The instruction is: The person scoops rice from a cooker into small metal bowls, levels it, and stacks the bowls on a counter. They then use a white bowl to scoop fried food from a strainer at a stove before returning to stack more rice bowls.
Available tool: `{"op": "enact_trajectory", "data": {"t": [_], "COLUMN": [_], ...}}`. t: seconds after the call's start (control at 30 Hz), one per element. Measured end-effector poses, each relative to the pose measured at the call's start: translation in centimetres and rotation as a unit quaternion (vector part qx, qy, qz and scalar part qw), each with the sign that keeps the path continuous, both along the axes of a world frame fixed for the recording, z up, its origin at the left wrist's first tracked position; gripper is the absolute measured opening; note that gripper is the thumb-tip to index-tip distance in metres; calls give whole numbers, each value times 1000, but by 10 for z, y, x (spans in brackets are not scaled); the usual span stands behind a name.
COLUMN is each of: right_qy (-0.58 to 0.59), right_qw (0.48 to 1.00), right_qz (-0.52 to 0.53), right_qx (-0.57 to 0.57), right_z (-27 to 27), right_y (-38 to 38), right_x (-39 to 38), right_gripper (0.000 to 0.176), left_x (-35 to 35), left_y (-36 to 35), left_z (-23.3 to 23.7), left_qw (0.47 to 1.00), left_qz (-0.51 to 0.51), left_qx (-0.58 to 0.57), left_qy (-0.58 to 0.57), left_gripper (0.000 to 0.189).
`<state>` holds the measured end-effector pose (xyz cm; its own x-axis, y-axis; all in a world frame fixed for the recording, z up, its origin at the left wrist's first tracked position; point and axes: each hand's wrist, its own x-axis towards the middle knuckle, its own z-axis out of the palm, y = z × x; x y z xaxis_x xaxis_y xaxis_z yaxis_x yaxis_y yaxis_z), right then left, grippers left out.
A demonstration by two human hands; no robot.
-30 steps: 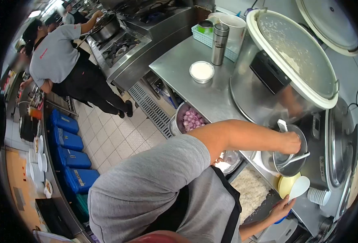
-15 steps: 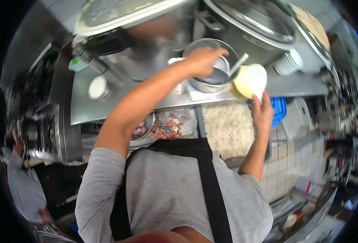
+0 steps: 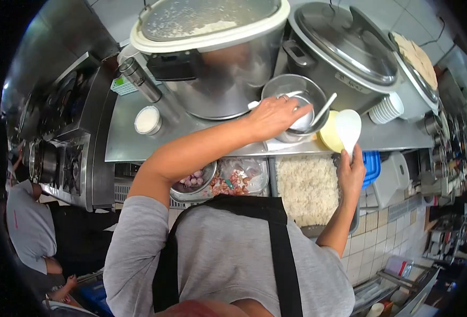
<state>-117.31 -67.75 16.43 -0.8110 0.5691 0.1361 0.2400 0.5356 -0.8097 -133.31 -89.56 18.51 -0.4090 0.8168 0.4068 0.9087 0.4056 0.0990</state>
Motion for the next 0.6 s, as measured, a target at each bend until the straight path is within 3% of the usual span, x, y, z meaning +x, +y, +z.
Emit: {"op": "enact_trajectory", "data": {"t": [0.07,0.13,0.2,0.27,0.33,0.4,0.47,0.5,0.53,0.57,0.6], "right_qy": [39,85,122,142,164,196,212,207,215,216,254], "right_qw": [997,989,976,966,964,957,957,953,949,939,895], "right_qz": [11,31,51,73,124,158,197,218,214,227,217], "right_qx": [-61,-118,-171,-206,-170,-145,-31,43,86,143,294], "right_z": [2,-2,-7,7,32,64,107,131,148,169,185], "right_y": [-2,5,16,15,11,3,-12,-24,-38,-55,-74], "right_x": [-4,-8,-16,-24,-32,-47,-68,-79,-93,-109,-130], "right_gripper": [36,37,34,34,32,31,31,29,27,26,25], "left_x": [-10,-27,-47,-55,-102,-137,-193,-186,-205,-191,-177], "left_y": [10,24,33,23,6,-25,-74,-105,-136,-176,-188], "left_z": [22,59,104,168,219,242,235,227,216,212,208], "left_qw": [989,953,923,896,881,840,766,730,716,791,775], "left_qz": [77,129,116,104,16,5,25,27,47,64,106], "left_qx": [100,228,315,309,230,314,423,484,497,407,443], "left_qy": [-75,-156,-189,-302,-413,-443,-484,-482,-488,-453,-438], "left_gripper": [60,59,50,46,41,34,38,40,40,42,42]}}
